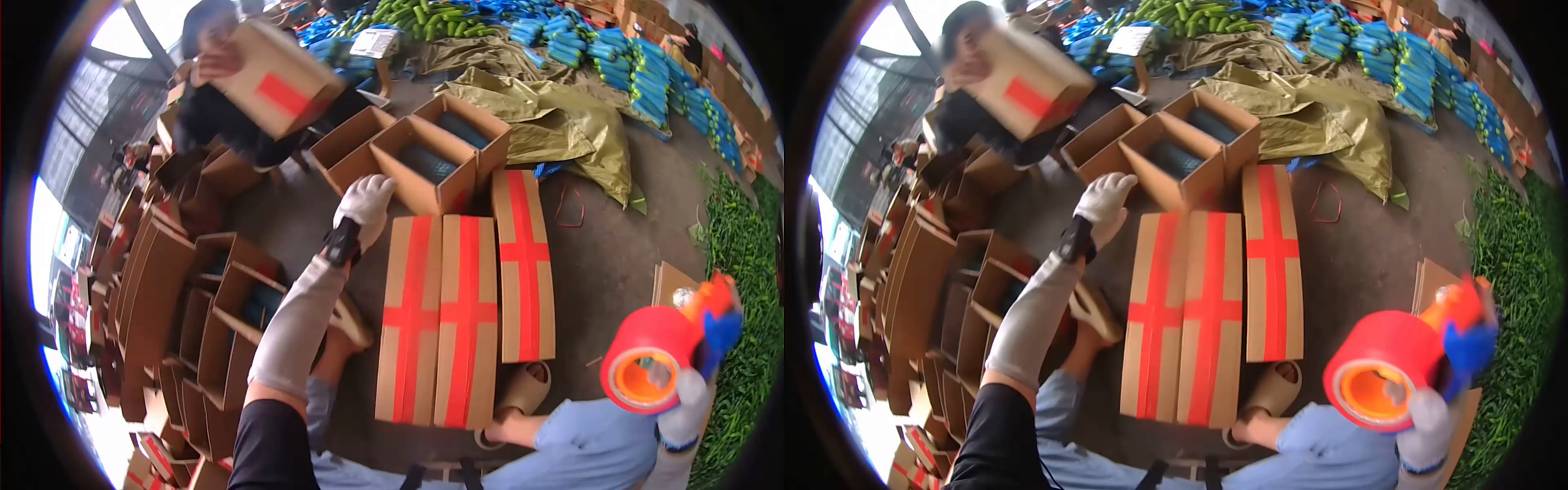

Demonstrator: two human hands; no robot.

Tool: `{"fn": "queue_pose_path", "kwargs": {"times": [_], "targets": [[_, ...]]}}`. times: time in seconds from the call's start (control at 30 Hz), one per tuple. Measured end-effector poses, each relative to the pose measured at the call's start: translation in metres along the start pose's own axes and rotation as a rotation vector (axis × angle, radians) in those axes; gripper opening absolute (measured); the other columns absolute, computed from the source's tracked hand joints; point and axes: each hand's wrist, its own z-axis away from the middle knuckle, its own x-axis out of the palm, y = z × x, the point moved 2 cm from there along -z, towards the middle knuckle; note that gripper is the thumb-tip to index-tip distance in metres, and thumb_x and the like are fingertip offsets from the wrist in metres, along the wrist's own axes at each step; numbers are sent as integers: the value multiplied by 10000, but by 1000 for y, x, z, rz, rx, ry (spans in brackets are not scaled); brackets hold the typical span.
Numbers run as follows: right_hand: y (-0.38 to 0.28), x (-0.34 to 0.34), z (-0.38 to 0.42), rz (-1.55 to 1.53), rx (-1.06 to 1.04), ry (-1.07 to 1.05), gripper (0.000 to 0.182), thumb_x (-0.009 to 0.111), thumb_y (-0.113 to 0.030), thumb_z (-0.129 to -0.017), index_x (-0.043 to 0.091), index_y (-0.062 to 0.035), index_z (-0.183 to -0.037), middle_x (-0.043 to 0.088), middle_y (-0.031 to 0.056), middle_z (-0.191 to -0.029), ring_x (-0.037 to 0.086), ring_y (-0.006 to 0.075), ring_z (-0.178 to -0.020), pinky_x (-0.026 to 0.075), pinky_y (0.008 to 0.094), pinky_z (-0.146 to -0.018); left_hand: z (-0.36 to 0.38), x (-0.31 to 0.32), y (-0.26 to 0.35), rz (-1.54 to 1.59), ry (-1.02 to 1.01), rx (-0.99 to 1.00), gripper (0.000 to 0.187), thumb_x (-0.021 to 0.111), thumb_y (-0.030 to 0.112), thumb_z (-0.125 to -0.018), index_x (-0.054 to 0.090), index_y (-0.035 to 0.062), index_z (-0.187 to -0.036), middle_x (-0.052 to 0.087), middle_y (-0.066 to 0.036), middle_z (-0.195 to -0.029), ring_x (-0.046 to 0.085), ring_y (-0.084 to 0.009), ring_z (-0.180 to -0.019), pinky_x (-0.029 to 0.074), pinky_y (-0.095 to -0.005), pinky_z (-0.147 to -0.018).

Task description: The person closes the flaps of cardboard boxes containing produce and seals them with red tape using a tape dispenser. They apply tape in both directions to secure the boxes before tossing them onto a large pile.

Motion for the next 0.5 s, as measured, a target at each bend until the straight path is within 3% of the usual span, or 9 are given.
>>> {"fn": "queue_pose_path", "kwargs": {"times": [0.03, 0.13, 0.2, 0.23, 0.3, 0.33, 0.4, 0.43, 0.5], "targets": [[10, -13, -3, 56, -7, 99, 753, 747, -153, -792, 479, 6, -1477, 679, 109, -1142, 681, 172, -859, 573, 338, -774, -34, 37, -11, -147, 24, 167, 424, 678, 62, -817, 642, 104, -1237, 655, -144, -1209, 631, -348, -1206, 501, -501, -1079], [32, -31, -10, 250, -63, 277, 800, 815, -226, -764, 476, 35, -1441, 672, 126, -1117, 687, 204, -860, 581, 360, -793, -97, 120, -43, -111, -136, 269, 233, 717, 88, -803, 692, 115, -1033, 709, -123, -1075, 667, -337, -1149, 500, -477, -1072], [31, -24, -19, 319, -205, 192, 784, 917, -240, -749, 538, 11, -1388, 699, 137, -1195, 707, 202, -1002, 580, 357, -868, -127, 150, -54, 18, -482, 199, 168, 815, 145, -771, 712, 116, -901, 743, -120, -933, 720, -348, -986, 555, -449, -880], [5, 4, -29, 272, -302, 116, 637, 940, -274, -788, 652, -9, -1291, 757, 132, -1132, 718, 170, -1004, 578, 326, -860, -139, 148, -50, 66, -617, 159, 180, 842, 165, -760, 715, 111, -875, 748, -130, -901, 731, -361, -928, 565, -450, -802], [-7, 3, -42, 21, 28, -202, 852, 867, 18, -739, 405, 76, -1452, 678, 203, -1269, 710, 244, -1127, 561, 401, -1014, -147, 132, -33, 77, -634, 223, 170, 838, 174, -765, 710, 101, -850, 733, -163, -841, 726, -400, -857, 554, -481, -716], [16, -8, -32, 181, -3, -34, 930, 884, -71, -691, 399, 52, -1475, 652, 173, -1289, 697, 242, -1111, 562, 401, -980, -148, 121, -24, 96, -642, 233, 171, 820, 158, -757, 711, 103, -877, 730, -179, -860, 722, -414, -870, 547, -502, -723], [29, -14, -26, 255, -23, -6, 1027, 898, -152, -624, 386, 26, -1497, 631, 141, -1309, 686, 237, -1103, 562, 400, -954, -147, 83, -6, 27, -689, 256, 122, 746, 170, -788, 712, 104, -885, 716, -183, -842, 719, -417, -865, 543, -512, -722], [23, -14, -32, 220, -17, -91, 1036, 892, -150, -615, 375, 26, -1496, 636, 137, -1304, 686, 229, -1116, 557, 397, -966, -148, 57, -6, 46, -637, 344, 122, 737, 193, -797, 710, 114, -885, 713, -170, -834, 718, -415, -854, 552, -507, -718], [12, -11, -42, 293, -105, -247, 1051, 887, -148, -605, 360, 27, -1497, 641, 130, -1297, 685, 219, -1127, 552, 391, -978, -139, -14, 11, -27, -373, 163, 216, 761, 213, -795, 765, 155, -1003, 741, -151, -886, 735, -394, -888, 591, -487, -772]]}}
